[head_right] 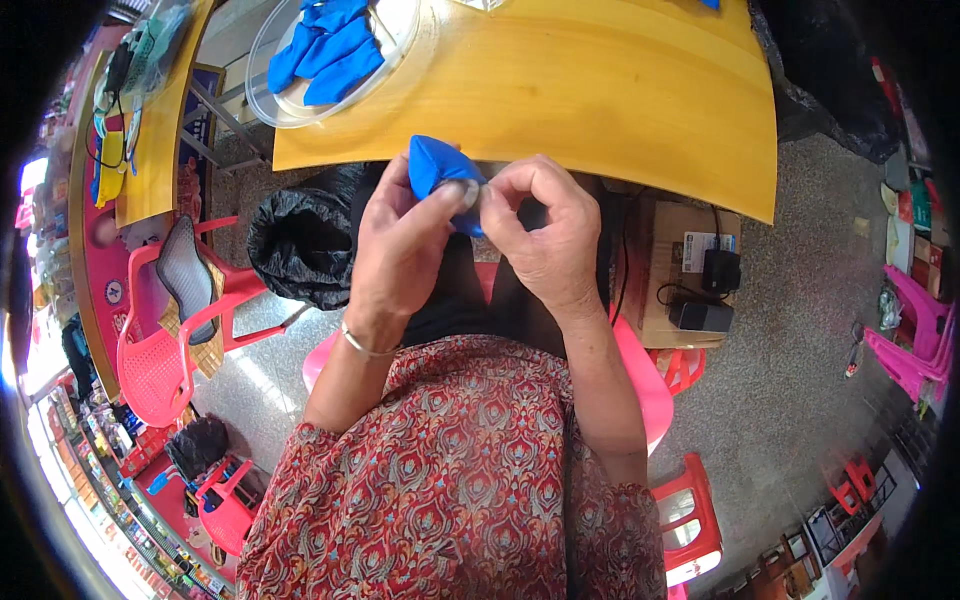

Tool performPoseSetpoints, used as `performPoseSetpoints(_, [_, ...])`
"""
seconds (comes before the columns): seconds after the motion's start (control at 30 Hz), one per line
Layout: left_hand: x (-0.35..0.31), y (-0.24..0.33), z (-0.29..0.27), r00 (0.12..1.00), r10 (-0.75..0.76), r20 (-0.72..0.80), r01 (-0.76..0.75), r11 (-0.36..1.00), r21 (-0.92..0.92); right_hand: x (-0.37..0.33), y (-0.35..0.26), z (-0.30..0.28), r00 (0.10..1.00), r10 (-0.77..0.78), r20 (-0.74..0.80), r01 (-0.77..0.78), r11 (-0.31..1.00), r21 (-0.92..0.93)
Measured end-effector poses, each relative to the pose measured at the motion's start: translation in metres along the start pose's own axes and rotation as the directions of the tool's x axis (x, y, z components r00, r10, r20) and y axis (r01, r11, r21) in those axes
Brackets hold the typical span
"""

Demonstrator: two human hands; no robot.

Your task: The person sits at a table and wraps small white objects in blue fabric. They pick up a blue cloth, place a white object inside, fold the fabric around it, and tie the ends to form a small bundle. The finished bundles are placed on a clear plastic plate on the table.

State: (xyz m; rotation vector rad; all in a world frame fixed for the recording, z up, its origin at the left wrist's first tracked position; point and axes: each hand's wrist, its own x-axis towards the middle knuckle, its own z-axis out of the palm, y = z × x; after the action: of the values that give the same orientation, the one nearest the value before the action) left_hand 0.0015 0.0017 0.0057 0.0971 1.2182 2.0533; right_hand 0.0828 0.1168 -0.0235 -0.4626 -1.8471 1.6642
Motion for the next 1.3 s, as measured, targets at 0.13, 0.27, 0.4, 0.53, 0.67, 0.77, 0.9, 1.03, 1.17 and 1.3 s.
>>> performPoseSetpoints(0.13, [0.0, 0.013, -0.014, 0.97, -0.174, 0.167, 0.212, 0.947, -0.243, 0.002, -0.006, 0.002, 0.999, -0.023, 0.023, 0.023, 1.0, -0.013])
performPoseSetpoints(0.27, [0.0, 0.009, -0.016, 0.989, -0.098, 0.115, 0.127, 0.95, -0.285, 0.002, -0.028, 0.008, 0.985, -0.167, 0.046, 0.173, 0.961, -0.215])
performPoseSetpoints(0.4, [-0.002, 0.011, -0.02, 0.986, -0.117, 0.123, 0.15, 0.94, -0.307, 0.003, -0.037, 0.006, 0.933, -0.336, 0.13, 0.359, 0.897, -0.257])
performPoseSetpoints(0.53, [-0.006, 0.018, -0.014, 0.974, -0.149, 0.17, 0.204, 0.906, -0.372, 0.007, -0.039, 0.002, 0.907, -0.293, 0.303, 0.402, 0.819, -0.41])
performPoseSetpoints(0.67, [-0.006, 0.028, -0.01, 0.96, -0.189, 0.209, 0.263, 0.864, -0.429, 0.011, -0.043, 0.002, 0.873, -0.326, 0.364, 0.472, 0.754, -0.457])
performPoseSetpoints(0.77, [-0.007, 0.018, -0.014, 0.969, -0.175, 0.176, 0.225, 0.919, -0.325, 0.018, -0.038, 0.008, 0.873, -0.341, 0.347, 0.477, 0.744, -0.468])
performPoseSetpoints(0.9, [-0.001, 0.024, -0.019, 0.97, -0.164, 0.178, 0.218, 0.911, -0.351, 0.013, -0.033, 0.012, 0.906, -0.183, 0.382, 0.273, 0.941, -0.198])
performPoseSetpoints(1.03, [0.001, 0.019, -0.019, 0.978, -0.168, 0.127, 0.202, 0.918, -0.342, 0.003, -0.029, 0.01, 0.898, -0.224, 0.379, 0.375, 0.842, -0.389])
performPoseSetpoints(1.17, [-0.002, 0.017, -0.007, 0.99, -0.089, 0.108, 0.119, 0.941, -0.316, 0.001, -0.03, 0.008, 0.902, -0.27, 0.337, 0.412, 0.773, -0.482])
performPoseSetpoints(1.3, [0.003, 0.02, -0.012, 0.992, -0.052, 0.114, 0.085, 0.949, -0.303, -0.009, -0.046, 0.012, 0.903, -0.276, 0.33, 0.402, 0.815, -0.418])
